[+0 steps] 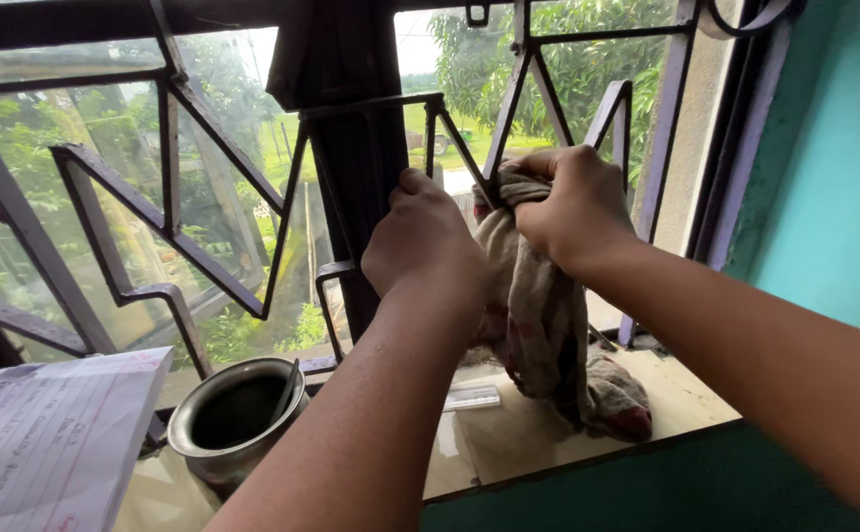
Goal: The person cleans a metal window grille using a cloth and a spray bottle. They wipe the grille bars thoroughly, moving the cloth around the intricate patterns while occasionally holding the spray bottle. The task is performed indoors near a window with a view of greenery outside.
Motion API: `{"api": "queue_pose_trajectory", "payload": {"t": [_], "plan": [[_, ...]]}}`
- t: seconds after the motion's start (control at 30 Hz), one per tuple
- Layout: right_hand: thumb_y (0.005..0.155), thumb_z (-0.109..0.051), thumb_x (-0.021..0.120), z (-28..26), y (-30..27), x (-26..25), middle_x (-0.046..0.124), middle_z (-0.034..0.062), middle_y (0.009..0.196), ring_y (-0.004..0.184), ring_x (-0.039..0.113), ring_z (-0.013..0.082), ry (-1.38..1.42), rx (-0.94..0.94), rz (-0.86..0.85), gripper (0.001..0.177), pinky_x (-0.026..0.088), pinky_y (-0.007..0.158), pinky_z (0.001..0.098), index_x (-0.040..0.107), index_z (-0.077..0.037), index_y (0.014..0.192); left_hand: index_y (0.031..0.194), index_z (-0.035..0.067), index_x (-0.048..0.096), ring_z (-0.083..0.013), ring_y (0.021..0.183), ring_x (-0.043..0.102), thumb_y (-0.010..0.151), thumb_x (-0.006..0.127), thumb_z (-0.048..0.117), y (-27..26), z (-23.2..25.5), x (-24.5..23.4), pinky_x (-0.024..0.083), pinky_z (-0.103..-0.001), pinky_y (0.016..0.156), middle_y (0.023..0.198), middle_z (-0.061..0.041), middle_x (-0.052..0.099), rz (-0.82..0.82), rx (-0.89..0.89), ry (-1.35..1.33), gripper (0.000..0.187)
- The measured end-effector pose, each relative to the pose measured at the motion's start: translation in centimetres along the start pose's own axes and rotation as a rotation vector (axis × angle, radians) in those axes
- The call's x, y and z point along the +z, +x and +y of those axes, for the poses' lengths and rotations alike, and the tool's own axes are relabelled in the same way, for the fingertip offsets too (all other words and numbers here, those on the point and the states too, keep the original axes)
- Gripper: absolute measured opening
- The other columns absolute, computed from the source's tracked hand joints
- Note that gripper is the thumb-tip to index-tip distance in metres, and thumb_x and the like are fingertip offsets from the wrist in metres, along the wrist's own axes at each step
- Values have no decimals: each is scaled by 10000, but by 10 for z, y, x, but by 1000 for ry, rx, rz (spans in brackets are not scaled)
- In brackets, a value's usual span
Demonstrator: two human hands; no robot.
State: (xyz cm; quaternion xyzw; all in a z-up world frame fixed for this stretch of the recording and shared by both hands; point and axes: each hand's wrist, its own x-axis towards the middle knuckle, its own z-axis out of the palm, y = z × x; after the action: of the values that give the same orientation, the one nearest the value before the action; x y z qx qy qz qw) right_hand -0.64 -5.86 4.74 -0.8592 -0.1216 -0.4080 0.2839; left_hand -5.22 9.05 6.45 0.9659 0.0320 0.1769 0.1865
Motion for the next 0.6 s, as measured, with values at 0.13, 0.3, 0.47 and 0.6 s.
{"api": "queue_pose_trajectory", "payload": {"t": [0.13,0.3,0.47,0.6], "plan": [[733,-35,711,-5,11,-17,770,143,949,681,737,261,-183,204,-289,441,628,674,373,768,-109,1163,1490,7,300,-301,1183,662,891,757,246,0,3,-1,617,-401,846,1447,-174,517,31,-11,-49,791],[840,-102,720,-30,10,-27,764,141,898,673,730,249,-230,348,-311,336,623,618,395,728,-79,1175,1489,15,280,-307,1226,635,884,754,205,0,0,-7,597,-407,901,1479,-176,486,19,-4,-109,791],[907,-113,820,-35,13,-43,774,127,968,837,782,190,4,-332,290,201,633,734,278,767,-26,1080,1496,23,329,-296,1259,632,933,713,221,-4,-4,-10,584,-418,943,1493,-158,511,-18,-19,-164,710],[965,-56,842,-49,28,-34,787,133,1001,907,791,192,24,-581,445,169,638,797,285,788,-32,1123,1580,33,164,-276,1253,618,856,819,261,-8,-4,-15,601,-396,905,1513,-155,458,-69,-23,-94,1003]]}}
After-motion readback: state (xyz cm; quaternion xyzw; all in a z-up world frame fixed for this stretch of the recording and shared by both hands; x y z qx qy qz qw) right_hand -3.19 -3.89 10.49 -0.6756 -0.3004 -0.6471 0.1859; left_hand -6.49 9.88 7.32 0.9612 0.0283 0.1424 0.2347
